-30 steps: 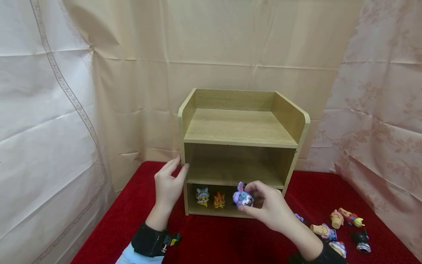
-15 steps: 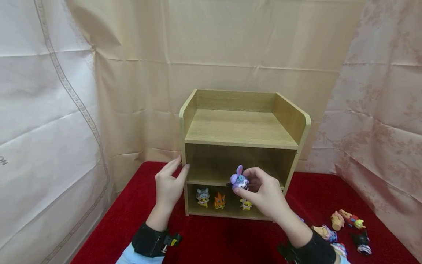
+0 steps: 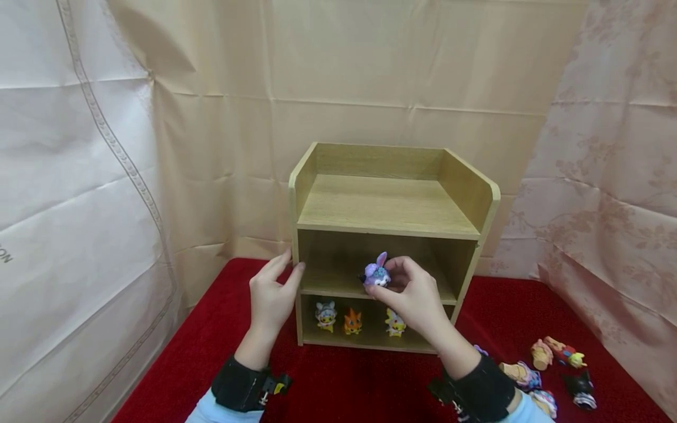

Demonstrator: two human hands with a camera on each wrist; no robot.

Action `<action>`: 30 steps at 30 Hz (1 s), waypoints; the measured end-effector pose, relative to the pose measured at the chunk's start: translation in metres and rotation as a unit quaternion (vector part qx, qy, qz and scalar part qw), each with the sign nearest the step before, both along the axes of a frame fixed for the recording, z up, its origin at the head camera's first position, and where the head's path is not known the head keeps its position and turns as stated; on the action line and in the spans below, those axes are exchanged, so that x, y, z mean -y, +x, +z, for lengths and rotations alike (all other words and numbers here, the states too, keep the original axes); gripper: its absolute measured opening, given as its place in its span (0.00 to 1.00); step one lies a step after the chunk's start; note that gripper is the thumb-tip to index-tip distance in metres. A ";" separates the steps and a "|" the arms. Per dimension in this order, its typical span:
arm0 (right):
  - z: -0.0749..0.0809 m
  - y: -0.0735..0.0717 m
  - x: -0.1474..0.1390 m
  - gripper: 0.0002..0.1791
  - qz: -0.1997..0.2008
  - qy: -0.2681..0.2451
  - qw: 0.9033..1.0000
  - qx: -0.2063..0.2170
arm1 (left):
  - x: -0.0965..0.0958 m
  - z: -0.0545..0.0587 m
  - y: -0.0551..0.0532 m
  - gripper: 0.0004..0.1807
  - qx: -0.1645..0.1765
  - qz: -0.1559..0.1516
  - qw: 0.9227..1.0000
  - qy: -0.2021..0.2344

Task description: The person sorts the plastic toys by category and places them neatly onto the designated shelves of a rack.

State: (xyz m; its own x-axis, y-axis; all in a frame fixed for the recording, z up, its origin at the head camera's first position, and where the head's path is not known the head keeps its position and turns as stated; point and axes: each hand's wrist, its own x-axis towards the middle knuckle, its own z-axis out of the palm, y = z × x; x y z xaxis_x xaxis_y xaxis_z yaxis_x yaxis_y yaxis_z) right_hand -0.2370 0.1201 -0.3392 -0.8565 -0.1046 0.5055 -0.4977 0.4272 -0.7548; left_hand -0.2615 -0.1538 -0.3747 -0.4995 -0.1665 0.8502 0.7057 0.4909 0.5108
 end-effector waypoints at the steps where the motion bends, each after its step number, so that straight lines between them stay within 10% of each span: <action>1: 0.000 -0.002 0.001 0.24 0.001 -0.005 1.000 0.002 | 0.000 0.000 0.000 0.24 -0.001 -0.001 1.000 0.001; 30: -0.001 -0.039 0.064 0.26 -0.051 -0.013 0.998 0.020 | 0.000 0.000 -0.002 0.25 -0.005 0.005 1.000 -0.004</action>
State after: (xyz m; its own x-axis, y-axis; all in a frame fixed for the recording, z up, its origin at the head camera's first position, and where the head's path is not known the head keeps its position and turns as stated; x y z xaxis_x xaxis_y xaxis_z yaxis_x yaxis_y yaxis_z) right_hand -0.2761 0.0565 -0.3401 -0.8814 -0.0028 0.4723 -0.4216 0.4553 -0.7842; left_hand -0.2634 -0.1536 -0.3751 -0.4902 -0.1649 0.8559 0.7058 0.5010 0.5008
